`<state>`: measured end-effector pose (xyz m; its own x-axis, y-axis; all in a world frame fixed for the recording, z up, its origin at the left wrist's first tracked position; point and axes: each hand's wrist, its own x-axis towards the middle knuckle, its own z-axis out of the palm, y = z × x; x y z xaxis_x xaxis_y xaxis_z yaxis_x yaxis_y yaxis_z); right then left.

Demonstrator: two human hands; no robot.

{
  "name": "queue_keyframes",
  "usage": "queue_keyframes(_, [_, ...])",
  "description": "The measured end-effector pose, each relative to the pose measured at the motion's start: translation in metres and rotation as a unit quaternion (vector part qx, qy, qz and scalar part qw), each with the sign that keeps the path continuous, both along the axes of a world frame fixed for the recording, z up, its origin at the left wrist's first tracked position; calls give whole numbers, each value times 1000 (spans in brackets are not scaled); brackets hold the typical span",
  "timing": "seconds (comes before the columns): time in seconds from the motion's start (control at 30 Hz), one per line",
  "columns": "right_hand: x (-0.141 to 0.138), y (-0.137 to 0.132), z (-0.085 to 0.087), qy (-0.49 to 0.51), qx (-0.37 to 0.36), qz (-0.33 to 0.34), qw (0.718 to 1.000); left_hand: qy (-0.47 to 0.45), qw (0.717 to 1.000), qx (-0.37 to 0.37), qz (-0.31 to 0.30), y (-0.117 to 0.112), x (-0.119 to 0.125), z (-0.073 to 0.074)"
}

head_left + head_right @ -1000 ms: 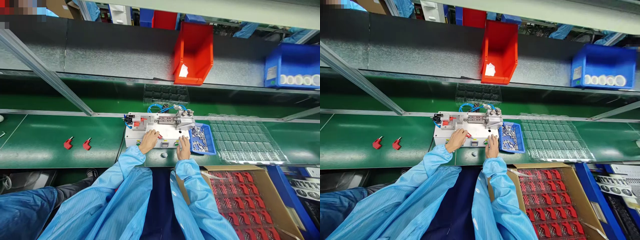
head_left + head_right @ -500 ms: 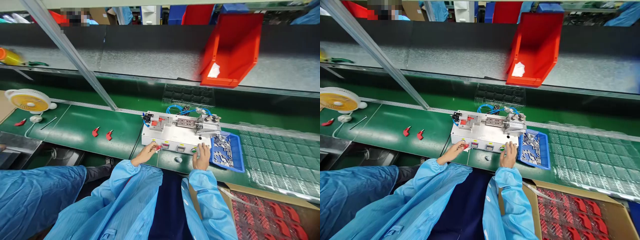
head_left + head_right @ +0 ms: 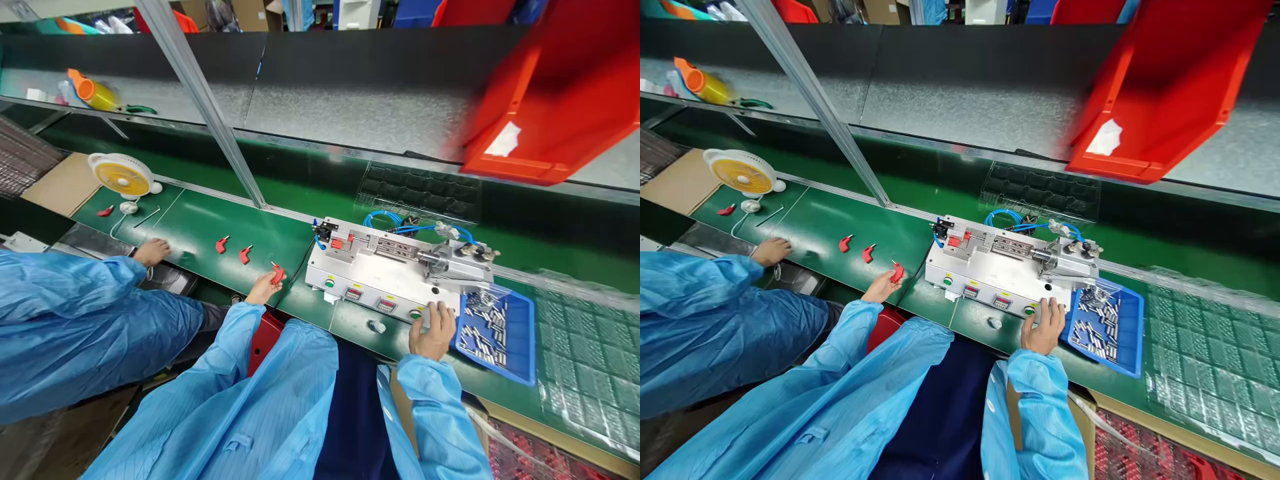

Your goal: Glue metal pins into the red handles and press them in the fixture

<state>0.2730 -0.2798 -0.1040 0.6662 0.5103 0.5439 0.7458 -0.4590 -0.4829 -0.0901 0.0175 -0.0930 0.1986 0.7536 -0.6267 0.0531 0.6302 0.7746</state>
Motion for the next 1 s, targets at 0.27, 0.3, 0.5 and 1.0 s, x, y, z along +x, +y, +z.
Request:
queue_keyframes(0.27, [0, 2, -1, -20, 3, -5, 1000, -37, 997, -63, 15, 6, 8, -13])
queue_keyframes(0.3, [0, 2, -1, -26, 4, -2, 1000, -39, 997, -65, 14, 6, 10, -13])
queue_keyframes(0.5, [-2, 6, 8, -8, 3, -2, 1000, -46, 997, -56, -1, 6, 16, -10])
queue_keyframes(1.0, [3, 4, 1, 3, 9, 5, 1000, 149, 982, 109, 46, 32, 5, -21])
